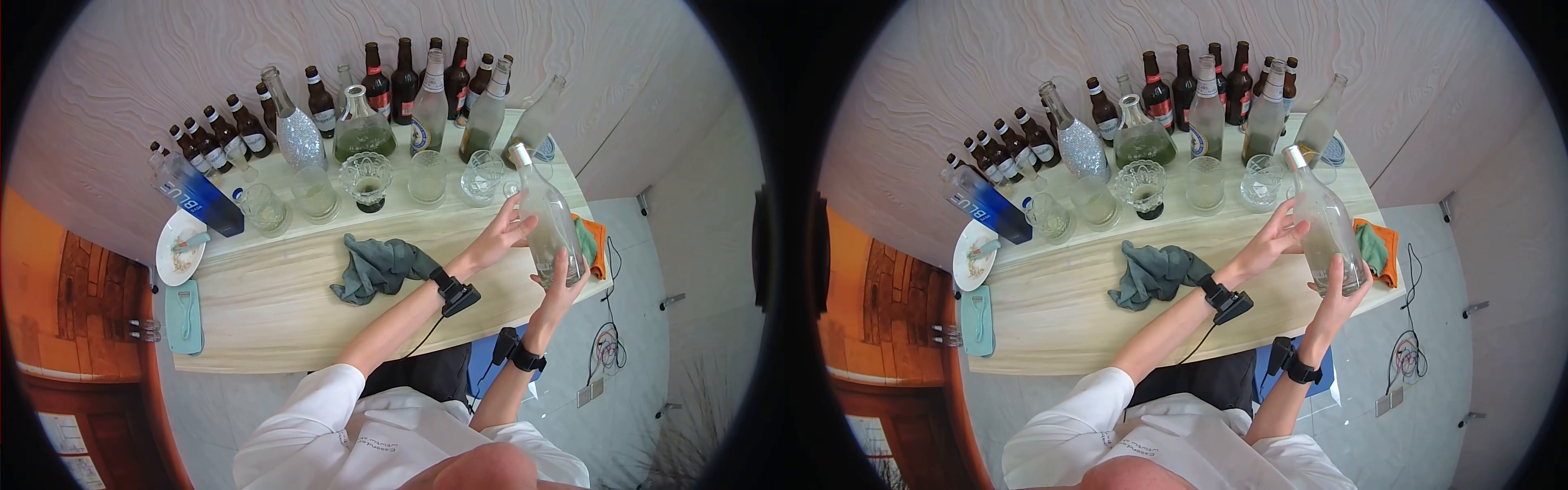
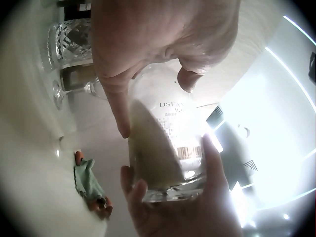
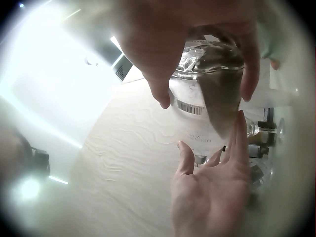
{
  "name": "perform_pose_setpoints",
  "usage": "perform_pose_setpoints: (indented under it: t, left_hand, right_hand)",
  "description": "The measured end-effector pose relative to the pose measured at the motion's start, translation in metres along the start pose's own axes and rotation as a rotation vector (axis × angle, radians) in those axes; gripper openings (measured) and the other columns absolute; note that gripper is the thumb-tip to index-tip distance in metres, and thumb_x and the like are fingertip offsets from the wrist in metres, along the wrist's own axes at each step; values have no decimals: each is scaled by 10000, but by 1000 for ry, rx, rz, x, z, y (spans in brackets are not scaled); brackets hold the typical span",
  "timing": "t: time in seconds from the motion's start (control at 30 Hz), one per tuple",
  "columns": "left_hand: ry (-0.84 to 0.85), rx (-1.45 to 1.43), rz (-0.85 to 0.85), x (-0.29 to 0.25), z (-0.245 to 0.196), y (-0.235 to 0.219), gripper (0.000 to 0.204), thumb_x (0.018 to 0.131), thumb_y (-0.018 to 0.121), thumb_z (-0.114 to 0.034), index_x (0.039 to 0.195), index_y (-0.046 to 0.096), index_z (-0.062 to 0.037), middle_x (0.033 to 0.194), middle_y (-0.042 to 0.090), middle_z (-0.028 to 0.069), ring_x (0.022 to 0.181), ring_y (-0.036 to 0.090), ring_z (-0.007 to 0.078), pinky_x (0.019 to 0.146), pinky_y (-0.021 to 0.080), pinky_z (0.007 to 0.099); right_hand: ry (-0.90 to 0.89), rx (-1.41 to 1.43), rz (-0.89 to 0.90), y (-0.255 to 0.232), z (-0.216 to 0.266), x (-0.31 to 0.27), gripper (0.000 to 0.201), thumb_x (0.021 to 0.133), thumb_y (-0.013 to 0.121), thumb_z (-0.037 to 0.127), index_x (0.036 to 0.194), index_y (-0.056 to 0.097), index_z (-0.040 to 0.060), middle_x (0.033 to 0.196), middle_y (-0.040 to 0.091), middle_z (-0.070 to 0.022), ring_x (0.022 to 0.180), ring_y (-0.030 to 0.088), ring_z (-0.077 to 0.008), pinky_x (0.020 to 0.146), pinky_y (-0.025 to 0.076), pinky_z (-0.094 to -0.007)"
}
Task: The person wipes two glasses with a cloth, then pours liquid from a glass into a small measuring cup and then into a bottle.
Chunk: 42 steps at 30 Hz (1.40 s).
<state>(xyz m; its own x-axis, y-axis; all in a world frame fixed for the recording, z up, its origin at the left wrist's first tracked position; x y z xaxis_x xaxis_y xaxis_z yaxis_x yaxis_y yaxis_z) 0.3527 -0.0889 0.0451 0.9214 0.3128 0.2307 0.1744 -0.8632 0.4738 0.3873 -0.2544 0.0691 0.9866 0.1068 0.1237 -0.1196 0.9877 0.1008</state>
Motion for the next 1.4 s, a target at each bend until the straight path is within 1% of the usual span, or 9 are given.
perform_pose_setpoints:
  t: [0.1,0.2,0.3,0.5,0.57,0.7,0.9,1.2,1.4]
  left_hand:
    - [-33,-13,2,0,3,-2,844,1068,577,-451,1661,100,-84,1519,418,225,1410,497,311,1092,527,455]
    - [-61,-15,8,-3,4,-2,773,1081,519,-495,1656,165,-117,1571,420,146,1455,451,270,1114,514,464]
    - [-47,-28,-5,-4,3,-2,747,1090,481,-510,1651,183,-117,1579,412,125,1453,454,258,1112,522,469]
    - [-56,-48,12,-4,3,-2,702,1103,445,-501,1640,199,-121,1559,435,110,1427,481,237,1107,530,466]
    - [-62,-59,9,-4,4,-3,677,1105,441,-499,1624,225,-121,1539,453,100,1407,498,228,1105,528,470]
    - [-67,-94,-3,-4,9,-5,637,1109,430,-504,1592,274,-120,1512,473,81,1377,520,220,1102,521,480]
    - [-61,-141,30,-5,4,-2,627,1118,408,-495,1599,265,-120,1533,449,78,1396,500,235,1111,507,492]
    - [-67,-178,40,-7,4,0,636,1125,386,-480,1629,221,-130,1588,397,97,1481,419,275,1136,478,527]
    - [-53,-204,57,-6,6,0,655,1119,384,-506,1630,219,-130,1585,403,100,1476,425,270,1138,475,526]
  right_hand:
    - [-12,-39,-6,3,7,0,690,930,788,396,1395,463,3,1230,615,-149,1035,670,-222,624,607,-299]
    - [-26,-96,-13,4,12,0,694,913,801,416,1377,484,9,1234,625,-156,1038,672,-220,616,596,-291]
    - [-34,-169,-21,4,18,2,727,888,820,447,1375,498,13,1244,630,-165,1046,674,-227,618,592,-287]
    - [-32,-257,-11,6,24,8,771,867,826,483,1394,504,21,1241,624,-160,1045,678,-231,624,606,-292]
    - [-34,-265,-19,7,26,7,785,852,842,491,1383,512,16,1243,642,-175,1053,678,-240,637,598,-292]
    - [-35,-288,-10,11,32,6,798,840,849,499,1384,515,20,1229,648,-171,1049,680,-234,642,596,-291]
    - [-31,-317,-22,13,36,5,800,822,866,497,1375,524,31,1202,664,-158,1027,687,-215,645,586,-281]
    - [-58,-338,-22,16,44,4,760,821,873,484,1343,540,43,1176,680,-134,979,690,-189,635,575,-272]
    - [-72,-353,-27,17,47,3,765,817,876,480,1351,547,44,1172,685,-131,980,689,-185,637,575,-274]
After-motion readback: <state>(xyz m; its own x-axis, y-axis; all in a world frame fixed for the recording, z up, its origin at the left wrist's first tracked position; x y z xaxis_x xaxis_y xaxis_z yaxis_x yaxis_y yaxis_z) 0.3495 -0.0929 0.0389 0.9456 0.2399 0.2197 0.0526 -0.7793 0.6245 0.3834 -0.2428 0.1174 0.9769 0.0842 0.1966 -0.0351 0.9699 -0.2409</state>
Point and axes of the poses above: each hand's wrist, its own x-axis towards the middle knuckle, its own y-axis out of the palm, z = x × y, the point moved 7 cm from there along x, towards the middle knuckle
